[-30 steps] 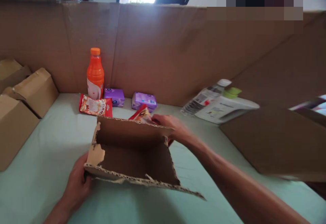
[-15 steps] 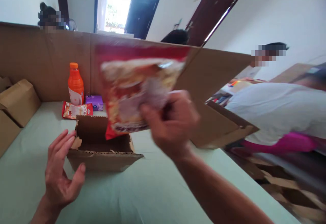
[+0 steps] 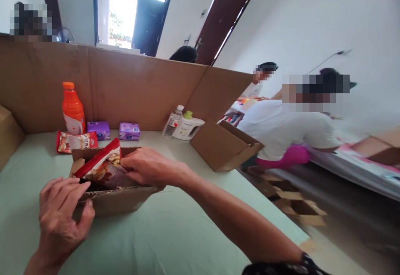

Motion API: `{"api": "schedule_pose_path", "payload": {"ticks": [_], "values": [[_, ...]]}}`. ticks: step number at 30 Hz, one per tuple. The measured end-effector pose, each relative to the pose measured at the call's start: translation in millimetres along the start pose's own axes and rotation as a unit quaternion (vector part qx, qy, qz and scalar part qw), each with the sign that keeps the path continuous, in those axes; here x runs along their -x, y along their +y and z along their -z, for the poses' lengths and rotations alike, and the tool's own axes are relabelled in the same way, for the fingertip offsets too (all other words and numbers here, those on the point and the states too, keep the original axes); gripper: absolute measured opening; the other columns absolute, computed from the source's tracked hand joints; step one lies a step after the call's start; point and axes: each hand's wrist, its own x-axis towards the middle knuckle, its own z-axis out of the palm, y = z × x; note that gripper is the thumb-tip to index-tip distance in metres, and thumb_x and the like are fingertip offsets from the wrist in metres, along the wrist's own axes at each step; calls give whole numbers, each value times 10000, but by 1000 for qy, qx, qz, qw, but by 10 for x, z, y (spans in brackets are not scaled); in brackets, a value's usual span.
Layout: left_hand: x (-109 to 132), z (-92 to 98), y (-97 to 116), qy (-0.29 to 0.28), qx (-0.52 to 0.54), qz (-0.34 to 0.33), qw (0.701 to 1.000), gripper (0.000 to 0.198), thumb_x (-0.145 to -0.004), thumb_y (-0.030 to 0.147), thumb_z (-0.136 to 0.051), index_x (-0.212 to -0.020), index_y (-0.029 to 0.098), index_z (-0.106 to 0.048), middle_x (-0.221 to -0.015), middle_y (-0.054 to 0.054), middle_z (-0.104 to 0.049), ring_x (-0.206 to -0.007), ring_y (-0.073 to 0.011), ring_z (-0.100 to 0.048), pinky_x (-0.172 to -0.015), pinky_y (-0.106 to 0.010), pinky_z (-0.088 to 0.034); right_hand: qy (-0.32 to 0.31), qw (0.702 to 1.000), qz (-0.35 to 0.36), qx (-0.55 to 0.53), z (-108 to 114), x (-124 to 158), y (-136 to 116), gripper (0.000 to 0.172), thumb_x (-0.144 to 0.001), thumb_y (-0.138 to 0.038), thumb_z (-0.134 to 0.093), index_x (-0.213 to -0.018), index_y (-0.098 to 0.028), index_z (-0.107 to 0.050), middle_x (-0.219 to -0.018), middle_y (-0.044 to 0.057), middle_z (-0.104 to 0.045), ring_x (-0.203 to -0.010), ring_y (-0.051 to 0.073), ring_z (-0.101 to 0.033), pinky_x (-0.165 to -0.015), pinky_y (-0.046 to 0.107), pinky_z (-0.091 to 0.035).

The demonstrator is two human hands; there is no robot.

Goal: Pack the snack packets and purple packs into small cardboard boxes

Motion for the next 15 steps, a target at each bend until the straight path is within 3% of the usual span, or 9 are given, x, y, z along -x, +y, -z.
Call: {"api": "schedule_pose_path", "payload": {"ticks": [4, 9, 12, 15], "values": [[15, 0, 57, -13, -3, 12, 1000, 255, -824, 119, -618, -1077, 148, -641, -907, -103, -712, -924, -298, -663, -947, -526, -447, 12, 1000, 12, 10, 38, 12, 54, 132, -857, -109, -573, -741, -170, -594, -794, 20, -667, -668, 118, -469, -619, 272, -250], [-16, 3, 184, -24, 27, 35, 999, 253, -817, 98, -594, -1064, 140, -634, -899, -89, -703, -954, -273, -637, -946, -495, -460, -98, 992, 51, 56, -226, -184, 35, 191, -922, -136, -540, -927, -182, -725, -870, 69, -745, -735, 167, -624, -584, 281, -260], [-10, 13, 232, -29, 42, 40, 998, 267, -816, 83, -589, -1075, 133, -632, -907, -88, -695, -974, -262, -619, -951, -480, -460, -121, 986, 96, 67, -356, -370, -46, 230, -975, -163, -519, -1045, -184, -737, -958, 93, -769, -840, 207, -693, -603, 279, -333], [19, 23, 249, -32, 54, 41, 997, 272, -818, 75, -586, -1080, 123, -635, -913, -91, -686, -1004, -260, -601, -963, -475, -454, -150, 981, 94, 83, -461, -542, -99, 254, -998, -160, -508, -1120, -151, -731, -1009, 133, -773, -905, 242, -722, -656, 288, -418]]}}
